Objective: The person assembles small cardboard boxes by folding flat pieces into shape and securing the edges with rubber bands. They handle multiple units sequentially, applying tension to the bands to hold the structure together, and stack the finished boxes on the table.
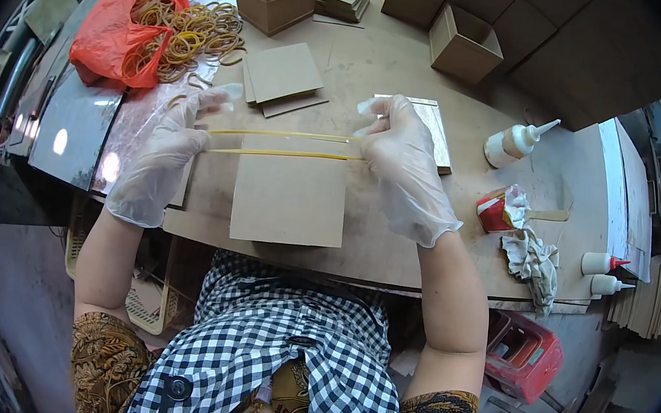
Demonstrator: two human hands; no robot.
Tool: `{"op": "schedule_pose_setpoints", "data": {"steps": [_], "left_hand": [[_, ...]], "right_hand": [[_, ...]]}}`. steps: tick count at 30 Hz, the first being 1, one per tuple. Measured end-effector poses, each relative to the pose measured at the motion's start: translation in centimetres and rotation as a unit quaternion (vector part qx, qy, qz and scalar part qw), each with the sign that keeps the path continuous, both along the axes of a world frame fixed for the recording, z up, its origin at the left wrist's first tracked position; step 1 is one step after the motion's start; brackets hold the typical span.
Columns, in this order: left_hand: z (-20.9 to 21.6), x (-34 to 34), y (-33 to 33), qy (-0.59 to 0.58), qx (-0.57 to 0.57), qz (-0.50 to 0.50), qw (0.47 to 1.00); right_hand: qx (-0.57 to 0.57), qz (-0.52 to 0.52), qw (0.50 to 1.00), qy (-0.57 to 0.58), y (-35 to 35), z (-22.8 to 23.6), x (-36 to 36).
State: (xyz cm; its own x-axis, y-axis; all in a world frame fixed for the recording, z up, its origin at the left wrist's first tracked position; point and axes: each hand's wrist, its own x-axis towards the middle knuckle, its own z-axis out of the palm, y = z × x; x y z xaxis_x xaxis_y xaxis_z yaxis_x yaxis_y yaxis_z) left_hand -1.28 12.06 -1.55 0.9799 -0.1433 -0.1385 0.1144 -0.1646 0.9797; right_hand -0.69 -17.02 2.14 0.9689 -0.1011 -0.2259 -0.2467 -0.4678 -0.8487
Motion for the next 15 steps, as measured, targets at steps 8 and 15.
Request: {"op": "schedule_pose_setpoints", "data": {"steps": [8,15], "left_hand": [[-3.2,1.0,-0.3,0.156,-0.041,-0.004,0.987],[-3.0,0.6,-2.5,0.213,-0.022,-0.036,0.976]], "right_hand": [[0.077,0.017,0.991,0.111,0.1,-0.5,-0.2],[0.139,-0.007,0.973,0.184,0.2,-1.4,-0.9]]}}
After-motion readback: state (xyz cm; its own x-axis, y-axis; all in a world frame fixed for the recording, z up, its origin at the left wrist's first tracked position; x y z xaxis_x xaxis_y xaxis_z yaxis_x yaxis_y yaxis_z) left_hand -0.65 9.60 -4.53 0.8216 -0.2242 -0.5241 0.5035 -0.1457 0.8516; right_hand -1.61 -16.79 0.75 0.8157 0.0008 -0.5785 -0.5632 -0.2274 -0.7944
